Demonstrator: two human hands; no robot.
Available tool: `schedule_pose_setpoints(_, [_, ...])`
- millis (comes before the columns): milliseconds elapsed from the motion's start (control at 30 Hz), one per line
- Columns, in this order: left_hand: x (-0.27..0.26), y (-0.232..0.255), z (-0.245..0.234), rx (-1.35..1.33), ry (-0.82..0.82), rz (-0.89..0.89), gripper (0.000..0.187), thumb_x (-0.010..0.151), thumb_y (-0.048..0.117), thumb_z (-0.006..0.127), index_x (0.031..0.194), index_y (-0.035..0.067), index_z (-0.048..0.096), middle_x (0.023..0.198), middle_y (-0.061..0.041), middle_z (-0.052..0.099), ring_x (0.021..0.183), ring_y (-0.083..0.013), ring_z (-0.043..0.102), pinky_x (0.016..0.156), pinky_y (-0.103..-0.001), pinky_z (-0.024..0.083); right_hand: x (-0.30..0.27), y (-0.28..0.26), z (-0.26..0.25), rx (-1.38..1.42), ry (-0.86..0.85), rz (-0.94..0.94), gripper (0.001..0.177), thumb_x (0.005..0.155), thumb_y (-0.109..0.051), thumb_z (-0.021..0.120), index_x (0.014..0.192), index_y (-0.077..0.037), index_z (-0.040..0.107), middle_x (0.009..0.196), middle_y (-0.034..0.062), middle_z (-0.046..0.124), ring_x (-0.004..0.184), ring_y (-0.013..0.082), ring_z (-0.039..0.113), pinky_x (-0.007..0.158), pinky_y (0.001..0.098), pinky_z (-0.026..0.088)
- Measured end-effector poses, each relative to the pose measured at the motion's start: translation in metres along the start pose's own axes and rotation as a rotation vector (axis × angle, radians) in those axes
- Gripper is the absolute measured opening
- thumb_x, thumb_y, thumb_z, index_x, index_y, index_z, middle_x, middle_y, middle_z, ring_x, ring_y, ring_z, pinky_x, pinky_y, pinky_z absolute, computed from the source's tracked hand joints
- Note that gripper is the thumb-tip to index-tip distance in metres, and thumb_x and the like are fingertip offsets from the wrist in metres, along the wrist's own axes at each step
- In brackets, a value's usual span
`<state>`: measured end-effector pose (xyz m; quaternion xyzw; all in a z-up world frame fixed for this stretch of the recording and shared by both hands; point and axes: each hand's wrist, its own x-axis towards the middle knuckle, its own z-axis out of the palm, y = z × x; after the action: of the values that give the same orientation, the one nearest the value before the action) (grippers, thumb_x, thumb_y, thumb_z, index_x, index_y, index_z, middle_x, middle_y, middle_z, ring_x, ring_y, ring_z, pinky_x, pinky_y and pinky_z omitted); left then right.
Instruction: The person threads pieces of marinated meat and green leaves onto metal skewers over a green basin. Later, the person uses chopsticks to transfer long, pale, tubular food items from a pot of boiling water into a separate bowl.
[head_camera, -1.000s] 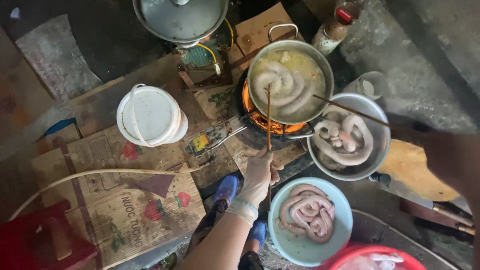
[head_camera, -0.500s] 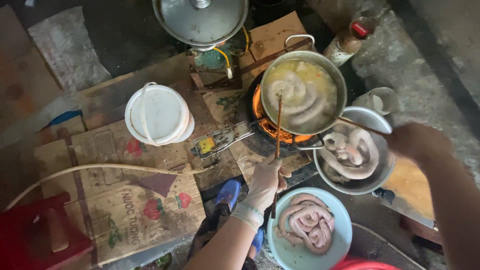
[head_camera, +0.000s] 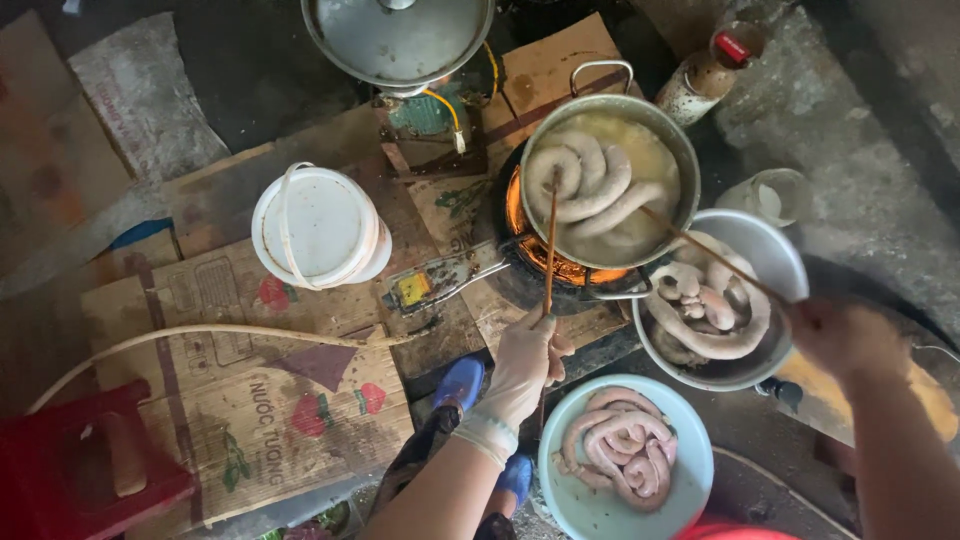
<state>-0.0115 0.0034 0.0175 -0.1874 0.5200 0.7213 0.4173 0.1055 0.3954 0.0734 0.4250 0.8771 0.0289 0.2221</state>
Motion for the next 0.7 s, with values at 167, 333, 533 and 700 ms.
schedule_pose_setpoints(167, [0.003,-0.002,0.0,0.001,0.009,-0.008,0.042,0.107,0.023,0.049,0.143,0.005,0.058,0.075,-0.01,0.068,0.038,-0.0102,0.05,0.033,-0.024,0.037,-0.038,-0.062,-0.096,-0.336,0.037,-0.06,0.046,0.104,-0.066,0.046,0.125,-0.038,0.076,0.128,0.0083,0.073,0.116,0.0324,0.07,0.099,0.0507,0.055])
schedule_pose_setpoints(333, [-0.005,0.006,0.008,0.059,0.022,0.018,0.044,0.105,0.023,0.048,0.146,0.01,0.058,0.073,-0.009,0.068,0.037,-0.0104,0.05,0.032,-0.025,0.036,-0.016,-0.098,-0.085,-0.33,-0.075,-0.094,0.043,0.104,-0.056,0.05,0.135,-0.034,0.069,0.116,0.0124,0.078,0.105,0.0339,0.074,0.103,0.0521,0.049])
schedule_pose_setpoints(533, [-0.003,0.006,0.005,0.109,0.059,-0.02,0.038,0.106,0.024,0.049,0.138,0.008,0.064,0.073,-0.009,0.068,0.037,-0.0103,0.05,0.032,-0.025,0.036,0.002,-0.083,-0.061,-0.032,-0.142,-0.035,0.048,0.1,-0.065,0.05,0.131,-0.038,0.076,0.104,0.0082,0.084,0.101,0.029,0.079,0.102,0.0455,0.057])
schedule_pose_setpoints(700, [0.014,-0.003,-0.007,0.135,0.067,0.013,0.038,0.106,0.022,0.051,0.136,0.004,0.067,0.074,-0.008,0.07,0.038,-0.0107,0.051,0.033,-0.025,0.039,0.031,-0.011,-0.003,0.117,-0.075,-0.084,0.054,0.092,-0.068,0.061,0.13,-0.033,0.074,0.112,0.0075,0.079,0.105,0.0314,0.075,0.101,0.0461,0.055])
